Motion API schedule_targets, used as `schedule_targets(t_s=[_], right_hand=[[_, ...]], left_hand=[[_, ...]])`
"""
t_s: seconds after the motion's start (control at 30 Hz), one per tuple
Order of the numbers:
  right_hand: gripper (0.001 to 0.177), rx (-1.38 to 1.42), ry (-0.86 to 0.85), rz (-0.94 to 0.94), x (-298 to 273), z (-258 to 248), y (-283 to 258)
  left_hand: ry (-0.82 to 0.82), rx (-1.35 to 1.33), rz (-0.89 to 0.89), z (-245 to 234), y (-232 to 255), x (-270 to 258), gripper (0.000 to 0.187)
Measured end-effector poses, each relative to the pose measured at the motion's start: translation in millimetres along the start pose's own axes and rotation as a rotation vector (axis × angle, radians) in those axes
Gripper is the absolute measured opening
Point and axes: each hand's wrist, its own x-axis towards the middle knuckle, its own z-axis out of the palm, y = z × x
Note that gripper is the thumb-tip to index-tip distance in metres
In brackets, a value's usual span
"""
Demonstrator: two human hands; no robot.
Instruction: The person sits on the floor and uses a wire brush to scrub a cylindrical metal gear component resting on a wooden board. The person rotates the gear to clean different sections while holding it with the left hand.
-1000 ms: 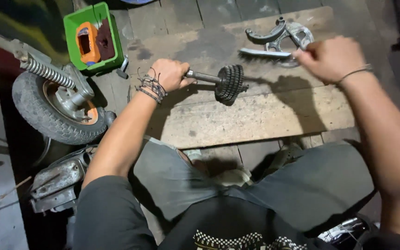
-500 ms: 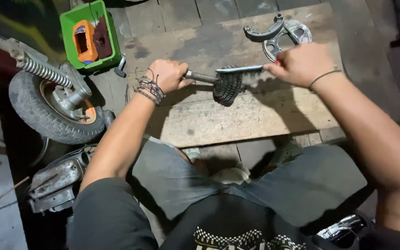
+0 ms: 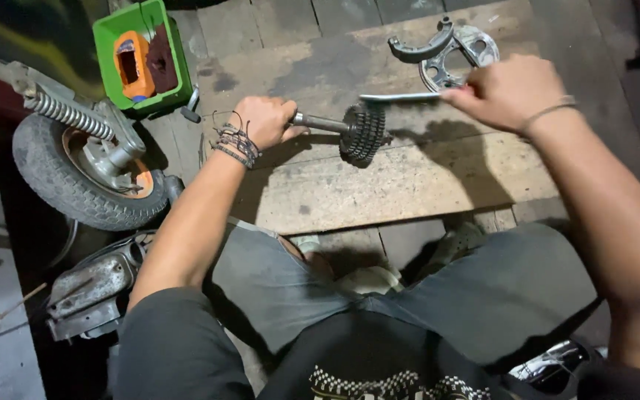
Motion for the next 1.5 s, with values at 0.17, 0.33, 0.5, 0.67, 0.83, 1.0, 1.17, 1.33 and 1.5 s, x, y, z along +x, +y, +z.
schedule_targets(t_s=[0.17,0.33,0.5,0.67,0.83,1.0,1.17,1.33,1.5], right_hand=[[0.054,0.066,-0.022,-0.057,10.3,25.9,-12.2],[0.051,0.085,0.067,-0.107,8.9,-3.0,-27.6],[0.061,0.130,-0.113,0.029,7.0,15.4,7.5],[0.059,0.157,-0.064,-0.084,18.4,7.3,-45.2],[0.064,0.155,-0.080,-0.048,12.8,11.2,-6.4],[0.064,0.197,-0.078,-0.075,29.2,50.9,-17.9],[0.057,0.119,0.013,-0.127,30.5,23.1,-32.1],[0.062,0.118,-0.010,0.003,21.0,29.6,-4.9],[0.055,0.143,0.010,-0.117,27.9,30.4,-45.2]], left_hand=[[0.017,0.028,0.013,3.5,-0.5,5.3,0.046],[-0.005,-0.010,0.017,0.7,-3.8,11.9,0.046],[-0.046,-0.042,-0.010,7.5,-3.1,2.9,0.044],[-0.109,-0.046,-0.033,4.3,-0.5,11.9,0.044],[-0.355,-0.122,-0.185,-19.1,7.7,17.3,0.048],[-0.497,-0.167,-0.184,-6.1,12.0,20.0,0.045],[-0.457,-0.146,-0.158,19.2,3.6,19.8,0.042],[-0.516,-0.189,-0.152,-5.1,8.2,21.8,0.041],[-0.524,-0.121,-0.122,-6.7,9.2,30.3,0.038]])
